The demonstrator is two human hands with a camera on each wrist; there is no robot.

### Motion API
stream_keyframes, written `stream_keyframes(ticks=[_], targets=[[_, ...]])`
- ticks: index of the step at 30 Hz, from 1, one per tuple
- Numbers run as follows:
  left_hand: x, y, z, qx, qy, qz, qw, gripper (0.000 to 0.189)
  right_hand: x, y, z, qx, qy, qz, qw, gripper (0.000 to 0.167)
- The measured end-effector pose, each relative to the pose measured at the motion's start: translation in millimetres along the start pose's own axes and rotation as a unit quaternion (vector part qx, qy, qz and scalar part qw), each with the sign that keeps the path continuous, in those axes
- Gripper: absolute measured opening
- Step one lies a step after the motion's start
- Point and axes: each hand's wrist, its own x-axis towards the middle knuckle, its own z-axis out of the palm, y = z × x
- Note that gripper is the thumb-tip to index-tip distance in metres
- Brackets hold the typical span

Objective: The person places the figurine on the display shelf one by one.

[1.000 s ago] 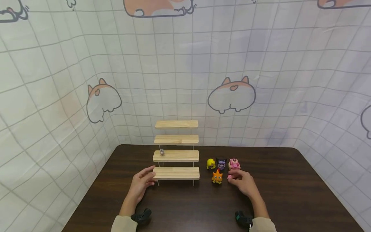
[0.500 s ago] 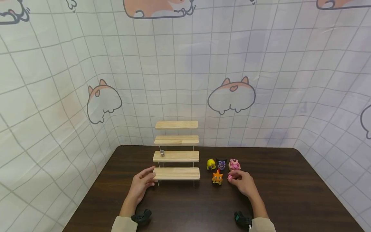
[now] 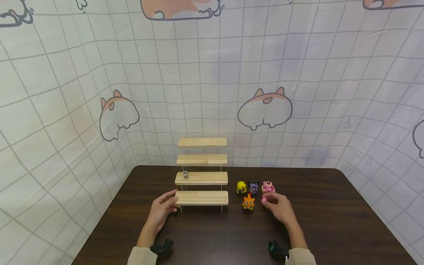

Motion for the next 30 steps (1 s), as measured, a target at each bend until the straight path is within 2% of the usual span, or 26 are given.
stream_keyframes(ticks=[22, 30], targets=[[0.1, 1.1, 0.2, 0.002, -0.003, -0.003, 1.0000, 0.051, -1.4, -13.5, -4.3, 0.011, 0.003, 0.013, 0.9999, 0.036], [-0.1, 0.9, 0.3, 0.006, 0.000, -0.005, 1.0000, 0.049, -1.0, -18.2, -6.1, 0.022, 0.022, -0.012, 0.9995, 0.037]])
